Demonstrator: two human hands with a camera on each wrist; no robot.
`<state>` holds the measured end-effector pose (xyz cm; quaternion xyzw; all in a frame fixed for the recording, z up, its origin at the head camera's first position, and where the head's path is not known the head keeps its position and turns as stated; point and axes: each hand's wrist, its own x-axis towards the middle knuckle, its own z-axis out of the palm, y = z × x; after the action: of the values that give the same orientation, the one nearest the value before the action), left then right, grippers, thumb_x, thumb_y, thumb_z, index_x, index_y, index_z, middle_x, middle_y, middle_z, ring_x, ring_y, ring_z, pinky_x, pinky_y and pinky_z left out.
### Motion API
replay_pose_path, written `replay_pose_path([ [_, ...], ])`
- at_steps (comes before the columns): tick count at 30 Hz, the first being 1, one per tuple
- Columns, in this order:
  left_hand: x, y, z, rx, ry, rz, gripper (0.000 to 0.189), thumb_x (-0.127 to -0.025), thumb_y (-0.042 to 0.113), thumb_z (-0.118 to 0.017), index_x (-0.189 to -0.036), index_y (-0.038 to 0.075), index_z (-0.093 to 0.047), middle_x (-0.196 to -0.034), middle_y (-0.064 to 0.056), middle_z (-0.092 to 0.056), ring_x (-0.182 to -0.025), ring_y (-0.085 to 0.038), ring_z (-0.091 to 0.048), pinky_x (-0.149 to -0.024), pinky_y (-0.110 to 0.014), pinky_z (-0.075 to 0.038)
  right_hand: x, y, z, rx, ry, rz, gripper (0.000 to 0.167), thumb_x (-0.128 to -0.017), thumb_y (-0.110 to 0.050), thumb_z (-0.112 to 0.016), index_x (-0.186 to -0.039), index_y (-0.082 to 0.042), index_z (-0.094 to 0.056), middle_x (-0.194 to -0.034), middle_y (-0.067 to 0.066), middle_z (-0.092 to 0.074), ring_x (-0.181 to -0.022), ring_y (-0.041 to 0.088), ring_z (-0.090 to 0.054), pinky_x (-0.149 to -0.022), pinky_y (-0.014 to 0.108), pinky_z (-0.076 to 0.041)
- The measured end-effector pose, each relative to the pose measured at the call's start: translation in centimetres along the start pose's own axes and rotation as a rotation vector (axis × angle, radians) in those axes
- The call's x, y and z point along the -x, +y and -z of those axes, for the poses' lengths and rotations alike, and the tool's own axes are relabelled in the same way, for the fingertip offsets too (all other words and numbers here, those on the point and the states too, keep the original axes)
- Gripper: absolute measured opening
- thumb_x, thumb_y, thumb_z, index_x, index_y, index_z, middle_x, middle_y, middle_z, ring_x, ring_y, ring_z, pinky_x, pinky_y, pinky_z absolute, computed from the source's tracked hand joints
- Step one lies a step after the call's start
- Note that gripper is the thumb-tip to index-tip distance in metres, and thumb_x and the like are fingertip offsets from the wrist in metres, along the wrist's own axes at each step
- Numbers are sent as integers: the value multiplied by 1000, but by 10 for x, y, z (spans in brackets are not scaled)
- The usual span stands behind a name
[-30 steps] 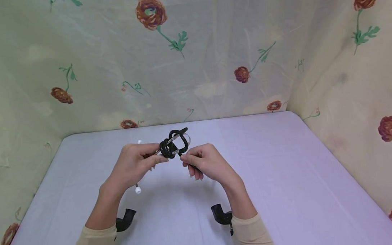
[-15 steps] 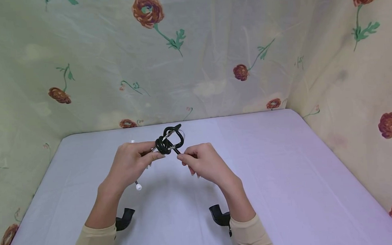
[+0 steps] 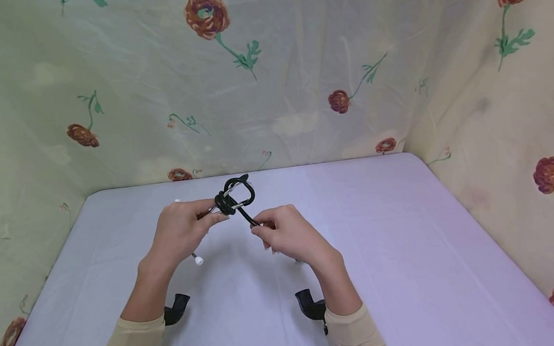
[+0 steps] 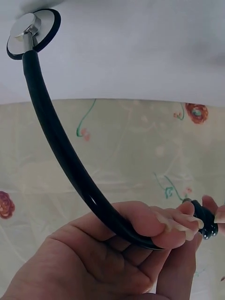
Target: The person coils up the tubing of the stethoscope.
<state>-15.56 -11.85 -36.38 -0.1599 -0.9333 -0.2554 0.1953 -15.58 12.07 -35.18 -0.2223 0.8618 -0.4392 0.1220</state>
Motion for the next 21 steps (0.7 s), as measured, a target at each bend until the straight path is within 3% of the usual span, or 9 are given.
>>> replay_pose_path([
  [3,-1,0,-2,-11,-4,10,19,-86,39,-75,-76,26,-68,-47,10,-35,-44,-6,-31,-47,-25,-19,1,0,0,10,-18,3,14,-96,-15,-60,-100,-18,-73,-67,5,-64,-52,16,-54,-49,27,-42],
  [8,-1,2,-4,-24,-22,32,18,-86,41,-75,-77,26,-68,-47,10,-38,-45,-7,-34,-46,-25,-22,2,0,1,58,-52,9,20,-95,-10,-57,-106,-17,-71,-70,2,-66,-57,14,-57,-51,27,-44],
  [14,-1,2,-5,-51,-47,28,18,-85,42,-75,-78,27,-69,-48,10,-42,-46,-8,-35,-46,-26,-23,4,0,3,119,-44,20,16,-94,-8,-59,-103,-13,-72,-68,-3,-64,-58,13,-59,-55,27,-47],
  [21,2,5,-11,-72,-88,35,15,-84,42,-75,-93,29,-76,-53,13,-53,-48,-8,-39,-46,-26,-26,7,-3,3,156,-56,7,12,-93,-9,-63,-100,-10,-73,-66,-3,-65,-58,14,-62,-57,28,-49],
])
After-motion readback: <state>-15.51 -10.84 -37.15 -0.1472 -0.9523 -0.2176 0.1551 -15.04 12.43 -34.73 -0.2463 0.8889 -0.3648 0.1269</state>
